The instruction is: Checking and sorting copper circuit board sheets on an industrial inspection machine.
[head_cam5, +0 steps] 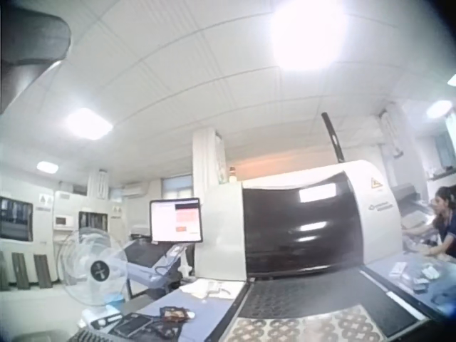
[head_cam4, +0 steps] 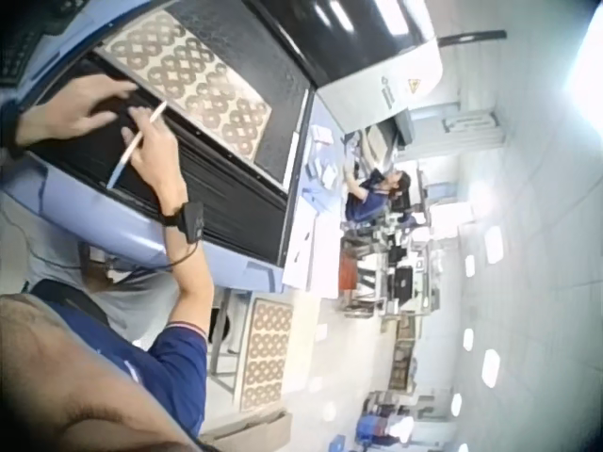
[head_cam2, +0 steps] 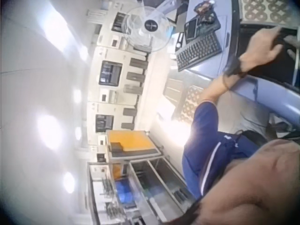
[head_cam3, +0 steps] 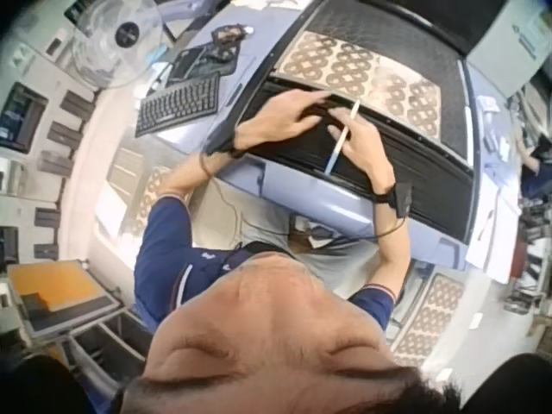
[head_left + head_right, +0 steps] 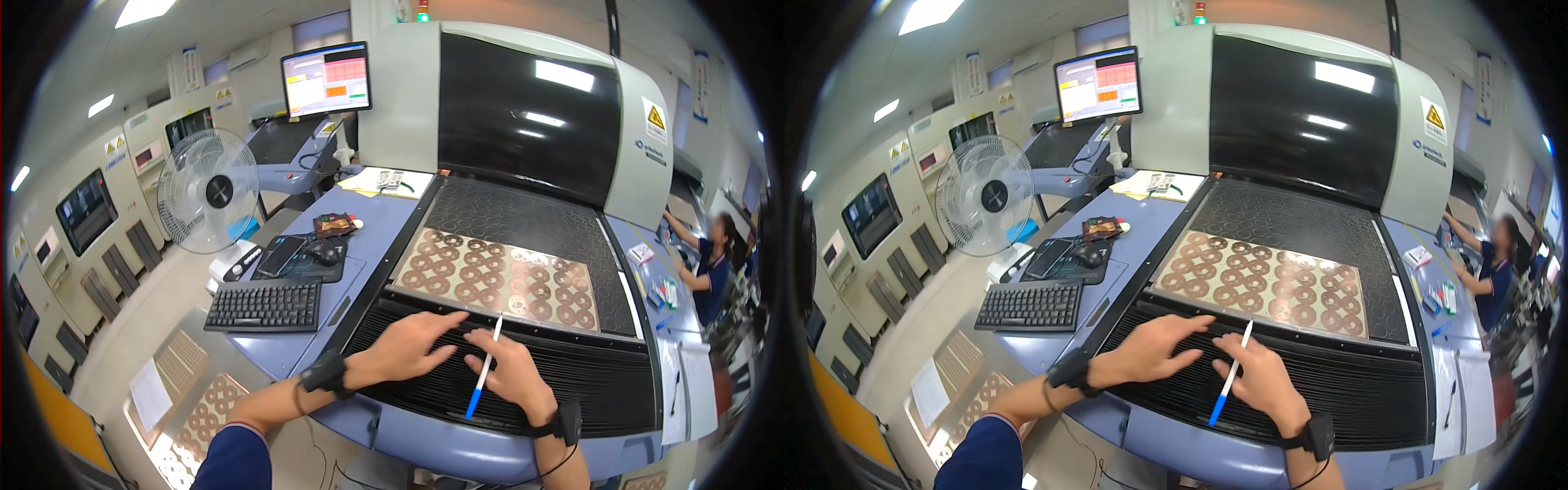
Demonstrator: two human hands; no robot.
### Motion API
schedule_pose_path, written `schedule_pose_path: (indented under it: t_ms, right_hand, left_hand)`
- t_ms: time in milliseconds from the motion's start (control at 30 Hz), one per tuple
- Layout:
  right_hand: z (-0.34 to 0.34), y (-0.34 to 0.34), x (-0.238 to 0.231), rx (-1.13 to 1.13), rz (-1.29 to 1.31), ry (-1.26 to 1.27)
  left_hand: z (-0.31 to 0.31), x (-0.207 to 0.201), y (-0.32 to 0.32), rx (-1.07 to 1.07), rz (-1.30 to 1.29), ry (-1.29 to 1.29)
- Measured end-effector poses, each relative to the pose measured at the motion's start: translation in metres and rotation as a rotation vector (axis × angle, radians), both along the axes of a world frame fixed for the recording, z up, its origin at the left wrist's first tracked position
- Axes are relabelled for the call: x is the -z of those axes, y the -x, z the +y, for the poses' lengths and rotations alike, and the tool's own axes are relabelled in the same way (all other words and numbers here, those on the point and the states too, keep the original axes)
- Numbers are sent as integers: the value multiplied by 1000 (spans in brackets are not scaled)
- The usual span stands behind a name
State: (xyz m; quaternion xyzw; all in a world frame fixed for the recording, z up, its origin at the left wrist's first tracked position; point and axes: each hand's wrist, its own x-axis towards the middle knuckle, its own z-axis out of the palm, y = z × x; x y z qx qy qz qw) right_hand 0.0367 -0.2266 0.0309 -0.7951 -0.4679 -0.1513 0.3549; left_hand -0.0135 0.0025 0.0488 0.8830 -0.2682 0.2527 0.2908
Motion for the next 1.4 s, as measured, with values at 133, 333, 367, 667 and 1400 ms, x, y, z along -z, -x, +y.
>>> schedule_pose_path:
  t_ms: [133,333,367,667,1400]
  right_hand:
    - [8,16,-5,58,103,59]
    - [13,24,-1,-26,39,-9]
    - [16,26,3,-35,34,-45]
    - [18,25,8,-34,-28,-118]
    - [18,27,10,-42,-25,-85]
  left_hand:
    - [-7,23,-28,162,-52,127]
    - [0,33,-8,180,131,181]
    - [-1,30,-4,207,135,163]
    - [-13,46,2,333,210,231]
    - [-12,44,9,278,298,257]
